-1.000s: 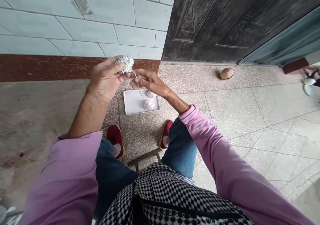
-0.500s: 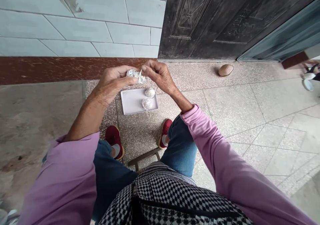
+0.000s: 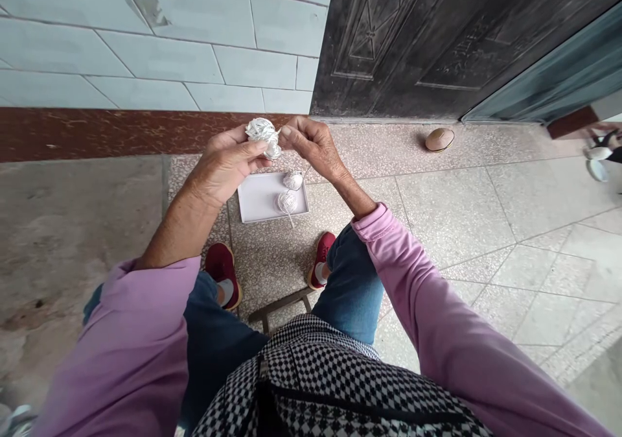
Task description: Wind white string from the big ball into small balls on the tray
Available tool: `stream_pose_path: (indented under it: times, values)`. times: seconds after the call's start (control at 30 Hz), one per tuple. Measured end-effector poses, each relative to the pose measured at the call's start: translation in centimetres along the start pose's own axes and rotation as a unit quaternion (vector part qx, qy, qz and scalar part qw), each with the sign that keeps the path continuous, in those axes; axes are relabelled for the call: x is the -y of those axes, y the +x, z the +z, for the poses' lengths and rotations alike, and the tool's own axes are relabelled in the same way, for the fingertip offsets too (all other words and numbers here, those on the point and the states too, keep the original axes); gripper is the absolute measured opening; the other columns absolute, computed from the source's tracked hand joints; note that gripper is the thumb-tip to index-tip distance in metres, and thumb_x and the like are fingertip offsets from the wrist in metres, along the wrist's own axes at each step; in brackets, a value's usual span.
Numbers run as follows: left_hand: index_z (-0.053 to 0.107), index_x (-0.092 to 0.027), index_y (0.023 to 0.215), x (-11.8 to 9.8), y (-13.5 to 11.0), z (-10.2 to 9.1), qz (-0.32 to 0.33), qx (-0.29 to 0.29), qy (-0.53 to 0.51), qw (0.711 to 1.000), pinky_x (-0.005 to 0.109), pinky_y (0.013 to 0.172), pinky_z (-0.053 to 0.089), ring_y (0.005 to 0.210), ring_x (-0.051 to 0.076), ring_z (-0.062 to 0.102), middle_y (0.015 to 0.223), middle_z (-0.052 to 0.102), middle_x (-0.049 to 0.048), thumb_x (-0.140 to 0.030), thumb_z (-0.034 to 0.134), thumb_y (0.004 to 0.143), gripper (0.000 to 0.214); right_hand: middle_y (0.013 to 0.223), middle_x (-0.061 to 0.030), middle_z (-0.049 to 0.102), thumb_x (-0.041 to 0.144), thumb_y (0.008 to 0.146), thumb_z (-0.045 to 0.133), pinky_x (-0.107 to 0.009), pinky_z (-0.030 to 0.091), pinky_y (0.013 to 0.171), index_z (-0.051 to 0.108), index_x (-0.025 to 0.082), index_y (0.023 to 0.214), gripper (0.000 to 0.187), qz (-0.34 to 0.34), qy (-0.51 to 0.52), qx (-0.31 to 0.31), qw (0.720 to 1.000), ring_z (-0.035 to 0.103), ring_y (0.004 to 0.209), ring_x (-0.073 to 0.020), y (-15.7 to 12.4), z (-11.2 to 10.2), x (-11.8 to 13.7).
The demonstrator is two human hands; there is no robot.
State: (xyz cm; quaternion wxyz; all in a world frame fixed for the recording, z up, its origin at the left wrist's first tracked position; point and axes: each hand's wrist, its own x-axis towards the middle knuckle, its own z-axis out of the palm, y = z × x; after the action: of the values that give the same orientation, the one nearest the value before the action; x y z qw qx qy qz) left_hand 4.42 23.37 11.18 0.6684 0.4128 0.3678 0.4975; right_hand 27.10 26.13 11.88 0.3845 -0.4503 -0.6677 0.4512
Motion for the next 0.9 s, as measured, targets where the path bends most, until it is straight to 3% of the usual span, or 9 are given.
stream_pose_path:
  times: [0.17, 0.3, 0.43, 0.53, 0.6, 0.73, 0.83, 0.9]
  values:
    - [0.087, -0.026, 0.110, 0.1, -0.3, 0.8, 0.022, 0.007, -0.009, 1.000, 0.034, 0.079, 0.069, 0.107, 0.025, 0.080, 0.120, 0.088, 0.0100, -0.037, 0.120, 0.074, 0.050, 0.072, 0.0031, 0.047, 0.080, 0.132, 0.055, -0.039, 0.047, 0.083, 0.062, 0.031, 0.091, 0.064, -0.017, 0.001, 0.014, 1.000, 0.057, 0.088, -0.0205, 0.7, 0.0, -1.5]
    - [0.078, -0.030, 0.104, 0.7, 0.1, 1.3, 0.049, -0.039, 0.018, 0.998, 0.040, 0.084, 0.069, 0.119, 0.031, 0.083, 0.120, 0.087, 0.0092, -0.044, 0.117, 0.075, 0.051, 0.082, -0.0024, 0.065, 0.084, 0.133, 0.052, -0.040, 0.051, 0.095, 0.063, 0.029, 0.087, 0.072, -0.047, -0.073, 0.072, 0.994, 0.068, 0.102, -0.0225, 0.6, 0.9, -2.4]
    - [0.069, -0.029, 0.106, 1.0, 0.5, 0.8, 0.074, -0.097, 0.067, 0.990, 0.043, 0.096, 0.066, 0.115, 0.027, 0.078, 0.117, 0.085, 0.0060, -0.044, 0.115, 0.068, 0.062, 0.105, -0.0065, 0.079, 0.045, 0.138, 0.061, -0.040, 0.054, 0.108, 0.072, 0.023, 0.102, 0.044, -0.059, -0.146, 0.149, 0.976, 0.071, 0.105, -0.0241, -0.8, 1.9, -2.2]
    - [0.067, -0.028, 0.109, 0.8, 0.6, 0.5, 0.104, -0.146, 0.150, 0.972, 0.046, 0.103, 0.064, 0.112, 0.025, 0.074, 0.112, 0.084, 0.0031, -0.042, 0.115, 0.066, 0.066, 0.099, -0.0047, 0.075, 0.030, 0.135, 0.064, -0.039, 0.055, 0.106, 0.077, 0.021, 0.105, 0.034, -0.068, -0.120, 0.220, 0.966, 0.070, 0.100, -0.0228, -1.9, 2.1, -1.3]
    - [0.069, -0.027, 0.107, 0.6, 0.4, 0.6, 0.108, -0.147, 0.192, 0.964, 0.045, 0.106, 0.063, 0.111, 0.025, 0.074, 0.110, 0.085, 0.0017, -0.037, 0.116, 0.064, 0.065, 0.091, -0.0024, 0.071, 0.044, 0.135, 0.070, -0.039, 0.056, 0.101, 0.078, 0.023, 0.103, 0.039, -0.070, -0.072, 0.215, 0.971, 0.068, 0.095, -0.0220, -2.2, 1.7, -0.7]
    - [0.082, -0.024, 0.108, 0.0, -0.4, 1.3, 0.050, -0.077, 0.153, 0.984, 0.040, 0.089, 0.064, 0.104, 0.024, 0.074, 0.109, 0.088, 0.0058, -0.034, 0.112, 0.066, 0.053, 0.076, -0.0013, 0.062, 0.089, 0.124, 0.067, -0.041, 0.053, 0.090, 0.077, 0.029, 0.091, 0.070, -0.064, -0.014, 0.104, 0.992, 0.066, 0.095, -0.0230, -1.4, 0.0, 0.0]
    - [0.088, -0.022, 0.109, -0.5, -1.0, 1.6, 0.004, -0.028, 0.107, 0.994, 0.036, 0.076, 0.059, 0.100, 0.024, 0.071, 0.109, 0.086, 0.0099, -0.039, 0.112, 0.071, 0.048, 0.069, -0.0045, 0.061, 0.103, 0.117, 0.057, -0.045, 0.050, 0.091, 0.075, 0.033, 0.083, 0.080, -0.064, -0.006, 0.046, 0.997, 0.069, 0.106, -0.0260, -0.7, -1.2, 0.1]
    - [0.089, -0.022, 0.105, -0.7, -1.3, 1.6, -0.015, 0.009, 0.111, 0.994, 0.037, 0.073, 0.057, 0.098, 0.024, 0.069, 0.107, 0.084, 0.0114, -0.044, 0.115, 0.073, 0.047, 0.074, -0.0088, 0.070, 0.107, 0.110, 0.061, -0.047, 0.051, 0.093, 0.074, 0.035, 0.082, 0.078, -0.063, -0.004, 0.013, 0.998, 0.070, 0.109, -0.0287, -0.4, -1.7, 0.0]
